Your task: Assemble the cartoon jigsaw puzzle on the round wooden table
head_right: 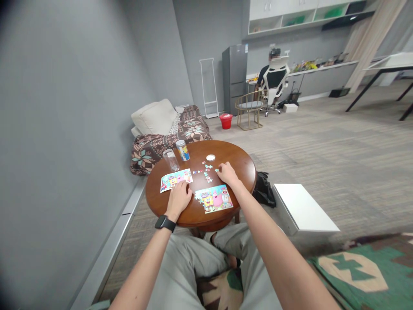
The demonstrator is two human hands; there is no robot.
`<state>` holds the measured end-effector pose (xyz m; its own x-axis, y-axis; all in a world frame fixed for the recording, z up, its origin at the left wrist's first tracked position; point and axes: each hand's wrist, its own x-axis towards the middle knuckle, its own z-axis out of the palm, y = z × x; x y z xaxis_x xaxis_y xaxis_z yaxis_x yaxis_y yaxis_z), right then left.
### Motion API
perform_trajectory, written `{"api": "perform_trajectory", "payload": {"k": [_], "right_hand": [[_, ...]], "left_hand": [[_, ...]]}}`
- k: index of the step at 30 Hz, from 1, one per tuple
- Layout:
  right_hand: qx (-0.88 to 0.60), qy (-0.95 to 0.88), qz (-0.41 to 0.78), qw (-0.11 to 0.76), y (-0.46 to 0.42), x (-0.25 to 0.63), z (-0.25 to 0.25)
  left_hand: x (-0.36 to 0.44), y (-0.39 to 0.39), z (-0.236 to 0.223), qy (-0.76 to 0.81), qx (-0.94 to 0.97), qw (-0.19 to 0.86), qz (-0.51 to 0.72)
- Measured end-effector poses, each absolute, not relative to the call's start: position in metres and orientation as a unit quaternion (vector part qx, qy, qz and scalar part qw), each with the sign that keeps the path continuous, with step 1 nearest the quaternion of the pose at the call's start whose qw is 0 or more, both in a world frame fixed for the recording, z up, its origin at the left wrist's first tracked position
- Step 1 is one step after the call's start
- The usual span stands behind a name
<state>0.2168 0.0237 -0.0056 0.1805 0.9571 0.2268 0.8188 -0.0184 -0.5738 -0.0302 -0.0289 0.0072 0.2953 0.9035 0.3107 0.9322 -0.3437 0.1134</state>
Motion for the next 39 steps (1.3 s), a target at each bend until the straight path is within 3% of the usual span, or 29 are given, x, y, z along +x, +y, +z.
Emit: {"api": "perform_trajectory", "payload": {"k": [13, 22, 39], "right_hand": [[-0.685, -0.675, 0.173, 0.211, 0.039, 0.22, 0.015], [-0.71, -0.631, 0.135, 0.282, 0.034, 0.218, 0.006], [-0.665, -0.665, 0.158, 0.301, 0.033, 0.209, -0.001]], "left_hand": [[-0.03, -0.028, 0.004, -0.559, -0.806, 0.041, -0.188], [-0.03, -0.028, 0.005, -0.562, -0.804, 0.032, -0.192], [-0.029, -0.027, 0.005, -0.561, -0.801, 0.044, -0.203]]}}
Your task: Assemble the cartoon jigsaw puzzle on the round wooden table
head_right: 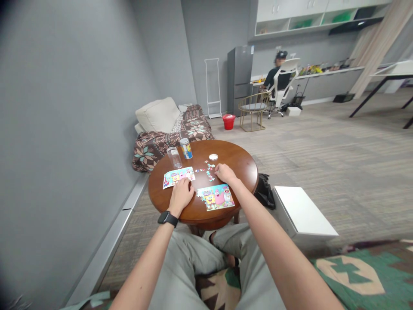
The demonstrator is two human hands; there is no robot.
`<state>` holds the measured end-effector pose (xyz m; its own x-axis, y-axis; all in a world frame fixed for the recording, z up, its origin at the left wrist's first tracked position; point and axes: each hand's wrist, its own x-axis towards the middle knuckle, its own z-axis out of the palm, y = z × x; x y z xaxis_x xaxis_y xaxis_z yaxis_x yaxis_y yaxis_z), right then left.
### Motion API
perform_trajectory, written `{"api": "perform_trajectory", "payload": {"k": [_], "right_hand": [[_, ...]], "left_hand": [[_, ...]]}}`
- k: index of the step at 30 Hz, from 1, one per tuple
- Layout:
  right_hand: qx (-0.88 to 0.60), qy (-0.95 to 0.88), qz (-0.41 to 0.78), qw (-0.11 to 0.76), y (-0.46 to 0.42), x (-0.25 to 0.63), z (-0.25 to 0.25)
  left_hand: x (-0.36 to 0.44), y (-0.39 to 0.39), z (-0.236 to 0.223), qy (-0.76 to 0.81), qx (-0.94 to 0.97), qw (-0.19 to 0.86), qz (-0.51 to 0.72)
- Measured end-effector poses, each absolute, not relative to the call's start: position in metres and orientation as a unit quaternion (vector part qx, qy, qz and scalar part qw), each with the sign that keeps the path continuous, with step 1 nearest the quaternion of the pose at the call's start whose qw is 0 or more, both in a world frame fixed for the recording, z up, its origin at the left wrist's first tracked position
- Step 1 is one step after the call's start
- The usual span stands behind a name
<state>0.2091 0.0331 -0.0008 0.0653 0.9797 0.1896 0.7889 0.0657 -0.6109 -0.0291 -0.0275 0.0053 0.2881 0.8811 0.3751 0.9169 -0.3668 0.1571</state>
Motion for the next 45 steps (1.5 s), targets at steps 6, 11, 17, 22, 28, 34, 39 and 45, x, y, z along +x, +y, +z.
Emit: {"api": "perform_trajectory", "payload": {"k": [6, 11, 17, 22, 28, 34, 39, 45], "right_hand": [[-0.583, -0.669, 0.264, 0.377, 0.019, 0.192, 0.01], [-0.444, -0.729, 0.342, 0.394, 0.003, 0.16, 0.016], [-0.434, -0.688, 0.384, 0.436, -0.009, 0.143, 0.012], [-0.436, -0.646, 0.402, 0.481, -0.016, 0.139, 0.006], [-0.455, -0.634, 0.364, 0.508, -0.022, 0.139, -0.005], [-0.443, -0.627, 0.384, 0.513, -0.025, 0.141, -0.012], [-0.466, -0.64, 0.369, 0.487, -0.029, 0.141, -0.008], [-0.465, -0.561, 0.44, 0.525, -0.025, 0.145, -0.006]], "left_hand": [[-0.03, -0.032, 0.014, -0.497, -0.82, 0.05, -0.279], [-0.032, -0.033, 0.013, -0.443, -0.85, 0.017, -0.283], [-0.034, -0.031, 0.01, -0.415, -0.857, -0.048, -0.303], [-0.035, -0.032, 0.01, -0.404, -0.854, -0.072, -0.321], [-0.037, -0.032, 0.009, -0.377, -0.872, -0.115, -0.29], [-0.039, -0.029, 0.009, -0.369, -0.871, -0.15, -0.287], [-0.039, -0.031, 0.009, -0.385, -0.853, -0.16, -0.314], [-0.041, -0.031, 0.008, -0.481, -0.798, -0.15, -0.332]]}}
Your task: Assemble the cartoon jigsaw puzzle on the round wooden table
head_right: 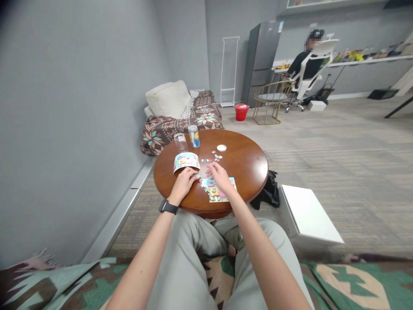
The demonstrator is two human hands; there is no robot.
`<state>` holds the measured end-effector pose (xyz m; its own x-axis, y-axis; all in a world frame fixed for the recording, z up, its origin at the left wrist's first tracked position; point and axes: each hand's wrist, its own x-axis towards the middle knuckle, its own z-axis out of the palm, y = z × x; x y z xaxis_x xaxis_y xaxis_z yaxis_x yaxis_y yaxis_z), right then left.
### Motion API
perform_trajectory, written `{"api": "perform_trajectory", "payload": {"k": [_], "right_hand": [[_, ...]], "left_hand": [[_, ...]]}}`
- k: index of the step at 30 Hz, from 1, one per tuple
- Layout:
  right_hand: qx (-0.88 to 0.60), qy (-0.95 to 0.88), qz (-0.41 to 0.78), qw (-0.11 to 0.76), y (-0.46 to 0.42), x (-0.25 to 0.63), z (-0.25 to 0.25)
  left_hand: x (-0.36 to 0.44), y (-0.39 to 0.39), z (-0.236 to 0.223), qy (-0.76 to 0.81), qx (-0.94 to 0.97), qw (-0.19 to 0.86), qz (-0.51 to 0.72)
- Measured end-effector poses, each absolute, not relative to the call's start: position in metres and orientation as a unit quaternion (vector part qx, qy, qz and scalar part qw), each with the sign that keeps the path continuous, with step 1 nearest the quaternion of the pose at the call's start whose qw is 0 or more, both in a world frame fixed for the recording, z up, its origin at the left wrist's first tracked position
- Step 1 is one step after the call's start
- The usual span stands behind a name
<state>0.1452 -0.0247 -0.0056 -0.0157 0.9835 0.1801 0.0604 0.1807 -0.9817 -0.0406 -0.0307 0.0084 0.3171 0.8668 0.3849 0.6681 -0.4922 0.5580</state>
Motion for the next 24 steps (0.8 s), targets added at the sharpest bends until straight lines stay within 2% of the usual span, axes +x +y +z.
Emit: {"api": "perform_trajectory", "payload": {"k": [7, 17, 24], "right_hand": [[-0.447, -0.509, 0.475, 0.561, -0.02, 0.1536, -0.0055], [-0.442, -0.515, 0.467, 0.566, -0.0231, 0.1521, -0.0043], [-0.438, -0.512, 0.474, 0.566, -0.022, 0.1527, -0.0054]], "left_hand": [[-0.049, -0.028, 0.0061, 0.462, 0.786, 0.242, 0.333], [-0.0476, -0.0283, 0.0072, 0.474, 0.807, 0.213, 0.28], [-0.0482, -0.0291, 0.0073, 0.47, 0.803, 0.226, 0.29]]}}
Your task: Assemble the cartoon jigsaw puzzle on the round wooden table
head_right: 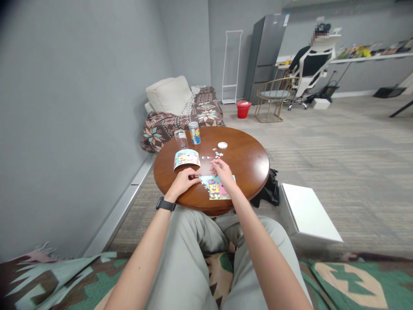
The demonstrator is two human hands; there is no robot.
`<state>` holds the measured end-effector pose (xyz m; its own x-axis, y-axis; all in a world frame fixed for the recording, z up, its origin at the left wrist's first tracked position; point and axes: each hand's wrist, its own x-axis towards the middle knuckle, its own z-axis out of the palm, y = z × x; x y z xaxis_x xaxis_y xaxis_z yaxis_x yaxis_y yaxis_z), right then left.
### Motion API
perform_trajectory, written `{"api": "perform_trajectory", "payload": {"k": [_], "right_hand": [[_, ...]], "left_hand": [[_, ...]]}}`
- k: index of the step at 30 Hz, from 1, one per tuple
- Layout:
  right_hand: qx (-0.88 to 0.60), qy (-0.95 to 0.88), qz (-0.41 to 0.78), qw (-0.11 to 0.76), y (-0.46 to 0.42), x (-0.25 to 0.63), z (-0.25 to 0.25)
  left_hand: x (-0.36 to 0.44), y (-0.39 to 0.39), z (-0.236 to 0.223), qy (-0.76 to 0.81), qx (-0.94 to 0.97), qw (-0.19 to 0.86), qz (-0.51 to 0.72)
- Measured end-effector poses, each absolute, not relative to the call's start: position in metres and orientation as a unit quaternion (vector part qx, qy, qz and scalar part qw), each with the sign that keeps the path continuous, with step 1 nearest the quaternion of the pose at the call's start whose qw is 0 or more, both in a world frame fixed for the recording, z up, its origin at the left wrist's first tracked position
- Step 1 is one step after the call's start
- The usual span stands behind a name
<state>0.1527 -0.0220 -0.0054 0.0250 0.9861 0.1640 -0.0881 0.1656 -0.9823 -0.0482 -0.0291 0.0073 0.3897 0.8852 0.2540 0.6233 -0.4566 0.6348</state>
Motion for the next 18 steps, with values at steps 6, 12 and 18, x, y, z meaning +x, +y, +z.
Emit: {"api": "perform_trajectory", "payload": {"k": [6, 12, 18], "right_hand": [[-0.439, -0.509, 0.475, 0.568, -0.0223, 0.1529, -0.0035], [-0.419, -0.492, 0.487, 0.587, -0.0232, 0.1528, -0.0027], [-0.417, -0.482, 0.493, 0.591, -0.0235, 0.1528, -0.0021]], "left_hand": [[-0.0483, -0.029, 0.007, 0.469, 0.797, 0.23, 0.303], [-0.0479, -0.0288, 0.0069, 0.469, 0.797, 0.231, 0.303], [-0.0456, -0.0309, 0.0091, 0.482, 0.796, 0.214, 0.296]]}}
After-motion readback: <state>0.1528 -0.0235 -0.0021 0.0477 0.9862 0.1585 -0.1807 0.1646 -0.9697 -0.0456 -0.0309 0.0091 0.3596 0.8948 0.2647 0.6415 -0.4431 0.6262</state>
